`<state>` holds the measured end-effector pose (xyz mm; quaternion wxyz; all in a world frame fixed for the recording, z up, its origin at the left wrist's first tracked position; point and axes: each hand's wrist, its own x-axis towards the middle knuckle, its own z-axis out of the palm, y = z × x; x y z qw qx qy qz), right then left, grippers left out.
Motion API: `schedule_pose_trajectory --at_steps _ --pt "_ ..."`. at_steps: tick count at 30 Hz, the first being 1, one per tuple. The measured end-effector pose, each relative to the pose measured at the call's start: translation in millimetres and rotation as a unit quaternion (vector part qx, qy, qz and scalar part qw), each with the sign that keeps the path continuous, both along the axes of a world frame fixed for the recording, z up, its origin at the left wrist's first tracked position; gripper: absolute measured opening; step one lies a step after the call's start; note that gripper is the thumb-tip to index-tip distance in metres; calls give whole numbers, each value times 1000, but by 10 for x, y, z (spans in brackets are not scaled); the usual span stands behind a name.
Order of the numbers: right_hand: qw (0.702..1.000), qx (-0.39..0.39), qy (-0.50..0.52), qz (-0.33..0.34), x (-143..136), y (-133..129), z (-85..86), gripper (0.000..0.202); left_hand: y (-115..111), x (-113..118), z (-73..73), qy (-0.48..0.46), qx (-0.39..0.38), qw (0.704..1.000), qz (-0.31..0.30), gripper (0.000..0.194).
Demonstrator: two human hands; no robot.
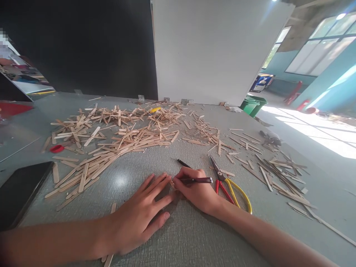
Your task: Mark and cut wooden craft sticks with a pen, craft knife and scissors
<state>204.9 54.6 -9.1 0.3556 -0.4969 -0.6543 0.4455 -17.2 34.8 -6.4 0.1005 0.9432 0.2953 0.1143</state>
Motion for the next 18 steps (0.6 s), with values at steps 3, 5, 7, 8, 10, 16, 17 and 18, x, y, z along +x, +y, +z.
schedule_pose_trajectory --at_steps 3,5,7,8,10,16,17,18 --pt "1000 -2 20 -4 -4 4 -11 24 -19 29 22 6 21 1000 8 46" --pt "1000 9 9 -3 -6 3 -15 22 -48 45 35 12 25 999 31 41" --pt "999 38 -27 -3 -7 0 -16 17 -80 51 40 13 37 998 53 37" --pt "997 58 -50 -6 -6 -2 -15 14 -94 51 40 10 45 997 55 35" --pt "991 99 -87 -18 -3 -4 -11 8 -111 45 34 -9 57 998 30 32" --pt "989 115 -87 -34 7 -13 1 8 -77 16 7 -122 48 989 -66 32" --pt "990 109 -78 -37 8 -18 1 10 -67 13 8 -139 37 988 -49 34" --pt "991 103 -69 -41 9 -23 1 12 -57 12 12 -150 26 988 -28 34"
